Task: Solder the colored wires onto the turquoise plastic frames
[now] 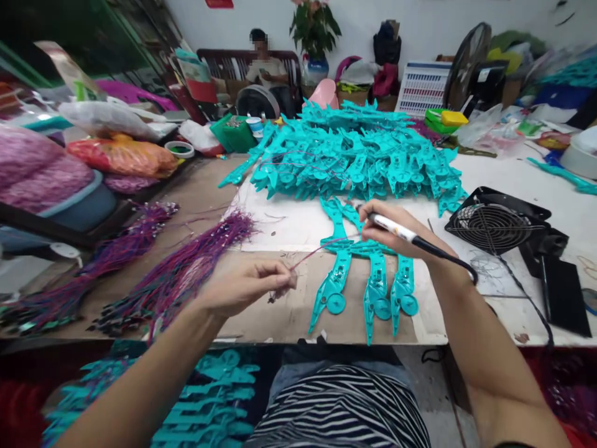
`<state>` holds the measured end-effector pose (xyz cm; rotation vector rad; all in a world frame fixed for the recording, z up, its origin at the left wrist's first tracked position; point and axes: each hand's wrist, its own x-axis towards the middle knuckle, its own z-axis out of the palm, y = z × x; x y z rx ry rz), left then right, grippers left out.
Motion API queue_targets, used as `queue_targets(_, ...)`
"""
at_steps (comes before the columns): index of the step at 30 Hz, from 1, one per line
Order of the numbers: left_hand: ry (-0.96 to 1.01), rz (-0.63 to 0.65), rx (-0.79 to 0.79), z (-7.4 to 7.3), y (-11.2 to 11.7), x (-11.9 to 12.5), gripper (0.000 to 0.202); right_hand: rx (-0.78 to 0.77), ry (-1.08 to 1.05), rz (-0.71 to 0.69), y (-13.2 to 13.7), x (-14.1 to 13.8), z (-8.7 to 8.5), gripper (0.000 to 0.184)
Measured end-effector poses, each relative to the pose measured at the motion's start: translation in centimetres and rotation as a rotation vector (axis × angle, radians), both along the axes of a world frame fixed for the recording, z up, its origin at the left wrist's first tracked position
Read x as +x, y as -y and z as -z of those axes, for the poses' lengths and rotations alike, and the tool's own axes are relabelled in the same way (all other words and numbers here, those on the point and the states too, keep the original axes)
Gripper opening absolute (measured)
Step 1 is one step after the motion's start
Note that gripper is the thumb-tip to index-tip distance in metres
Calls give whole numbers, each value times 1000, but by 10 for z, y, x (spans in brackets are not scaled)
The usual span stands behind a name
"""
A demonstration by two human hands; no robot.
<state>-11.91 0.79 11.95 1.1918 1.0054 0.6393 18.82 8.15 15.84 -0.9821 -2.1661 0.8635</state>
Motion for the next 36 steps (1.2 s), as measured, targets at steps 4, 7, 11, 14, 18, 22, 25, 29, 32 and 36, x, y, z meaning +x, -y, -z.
queue_targets(4, -72, -128, -96, 44, -5, 26, 43, 283, 201, 18, -52, -46, 21, 10)
queue_targets(7, -59, -237, -153, 67, -12, 41, 45, 323, 265, -10, -73, -79, 51, 2)
queue_targets(11, -4, -266, -207, 83, -19, 47, 49, 316, 124, 203, -82, -70, 79, 15)
queue_targets(14, 9, -273, -217, 87, -23, 47, 50, 307, 21, 406, -68, -37, 80, 32)
queue_targets(18, -14, -298, -223, 90, -30, 50, 45, 246, -140, 461, -13, -10, 75, 47)
queue_targets(22, -54, -302, -144, 94, -34, 55, 29, 220, -199, 485, 55, -13, 85, 28)
queue_targets(25, -150, -310, -27, 98, -34, 59, 20, 250, -208, 520, 89, -20, 99, 11)
queue_targets(29, -263, -300, 82, 103, -36, 64, 17, 252, -146, 503, 106, -25, 114, 25)
queue_targets(32, -268, -277, 167, 106, -39, 66, 13, 277, -146, 498, 106, -26, 121, 25)
queue_targets(36, -241, -256, 263, 110, -44, 68, 9, 294, -139, 509, 105, -25, 127, 27)
